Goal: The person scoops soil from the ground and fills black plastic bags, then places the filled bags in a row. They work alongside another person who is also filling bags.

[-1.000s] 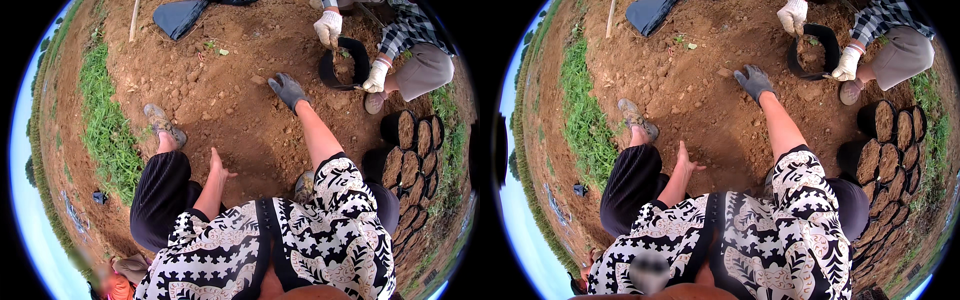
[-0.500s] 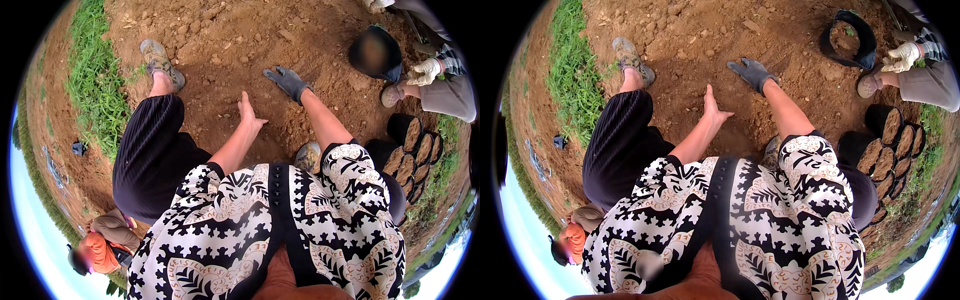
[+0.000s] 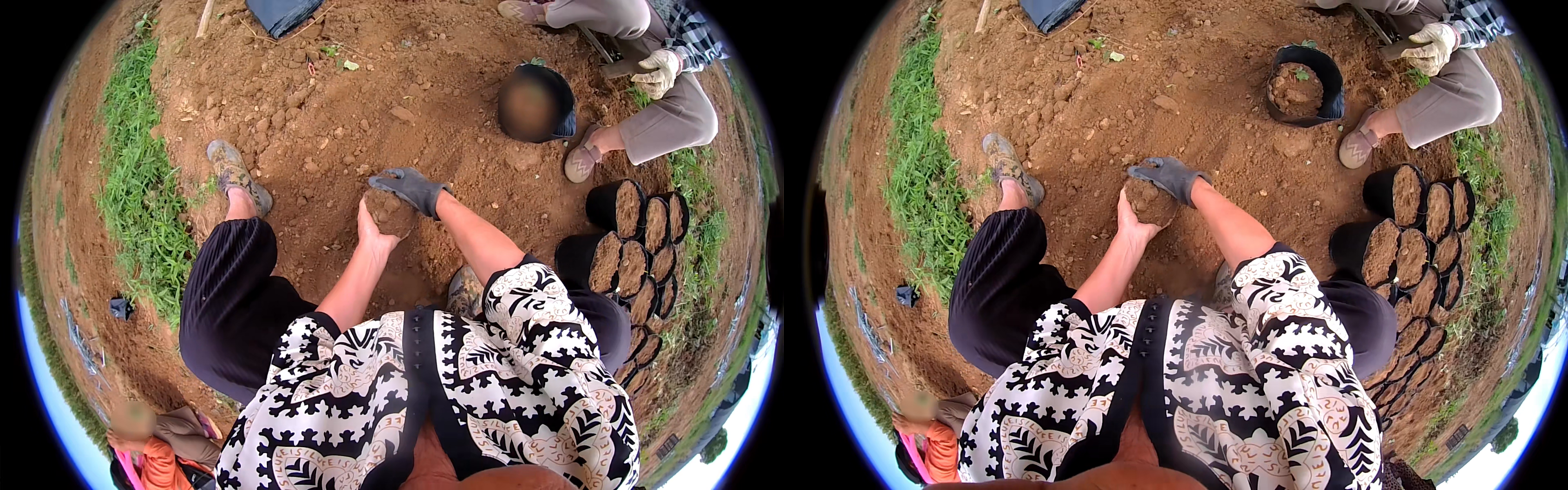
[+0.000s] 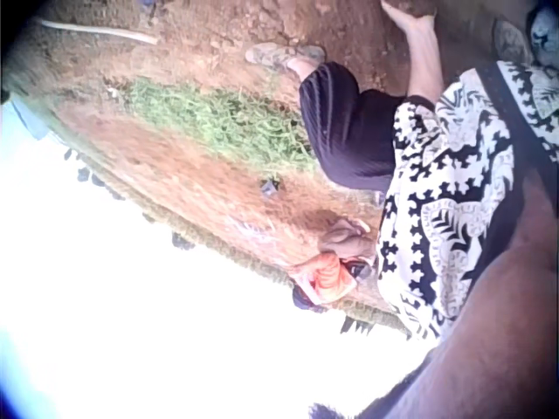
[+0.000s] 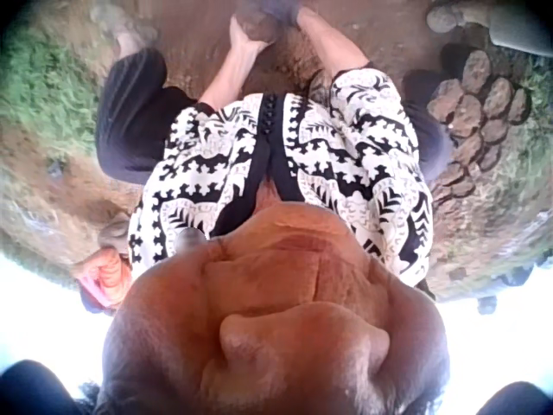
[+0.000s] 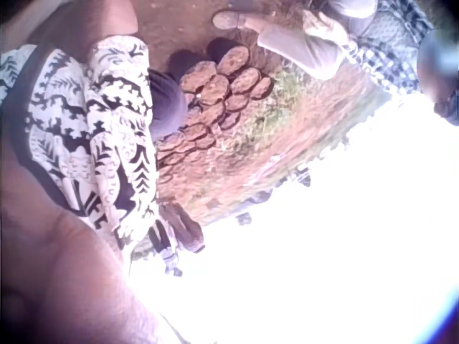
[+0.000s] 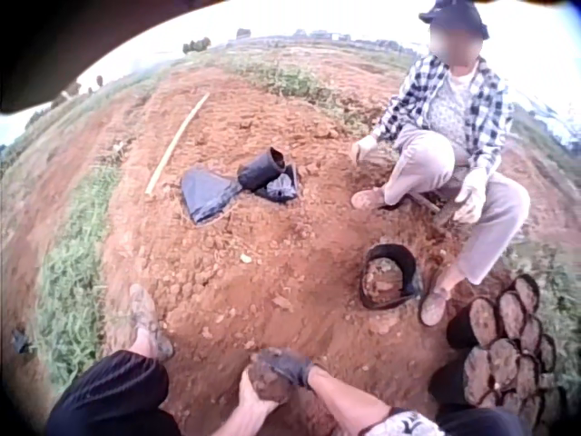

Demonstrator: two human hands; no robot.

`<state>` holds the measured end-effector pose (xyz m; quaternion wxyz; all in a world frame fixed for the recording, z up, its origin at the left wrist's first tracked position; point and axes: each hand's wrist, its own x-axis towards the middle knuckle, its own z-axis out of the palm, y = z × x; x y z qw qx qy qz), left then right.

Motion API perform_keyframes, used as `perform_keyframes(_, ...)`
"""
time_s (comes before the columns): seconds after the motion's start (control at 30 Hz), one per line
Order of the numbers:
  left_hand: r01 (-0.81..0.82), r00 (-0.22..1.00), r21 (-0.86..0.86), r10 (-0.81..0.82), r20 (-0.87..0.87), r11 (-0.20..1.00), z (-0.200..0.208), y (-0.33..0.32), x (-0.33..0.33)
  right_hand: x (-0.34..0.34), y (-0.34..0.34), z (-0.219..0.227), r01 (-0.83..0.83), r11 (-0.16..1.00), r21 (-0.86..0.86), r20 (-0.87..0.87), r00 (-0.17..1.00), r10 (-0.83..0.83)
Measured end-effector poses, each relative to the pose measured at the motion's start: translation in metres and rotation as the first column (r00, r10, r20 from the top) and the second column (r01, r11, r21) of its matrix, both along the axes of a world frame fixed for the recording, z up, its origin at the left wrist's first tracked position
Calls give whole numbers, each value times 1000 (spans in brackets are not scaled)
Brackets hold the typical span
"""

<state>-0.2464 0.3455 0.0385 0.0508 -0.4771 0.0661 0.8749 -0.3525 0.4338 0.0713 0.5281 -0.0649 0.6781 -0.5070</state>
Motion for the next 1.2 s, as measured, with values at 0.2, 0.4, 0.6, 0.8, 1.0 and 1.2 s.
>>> perform_keyframes(0.2,141,965,-13,-140,-220,990,98,51,-94,-83,64,73,187,971,-150,-162,964,-211)
perform_keyframes(0.4,274,807,-74,-271,-525,959,137,115,-197,-165,149,159,116,978,-173,-439,880,-182)
perform_keyframes(0.6,434,782,-150,-454,-428,889,149,141,-224,-222,213,129,145,982,-116,-698,692,-185)
perform_keyframes(0.8,468,648,-493,-664,-373,734,119,81,-190,-233,210,102,208,962,179,-603,795,-60)
perform_keyframes(1.0,515,701,-635,-709,-75,576,76,7,-112,-201,211,78,275,851,447,-894,105,436)
perform_keyframes(1.2,520,851,-622,-418,319,584,12,-76,-7,-211,201,114,294,633,716,-698,290,655)
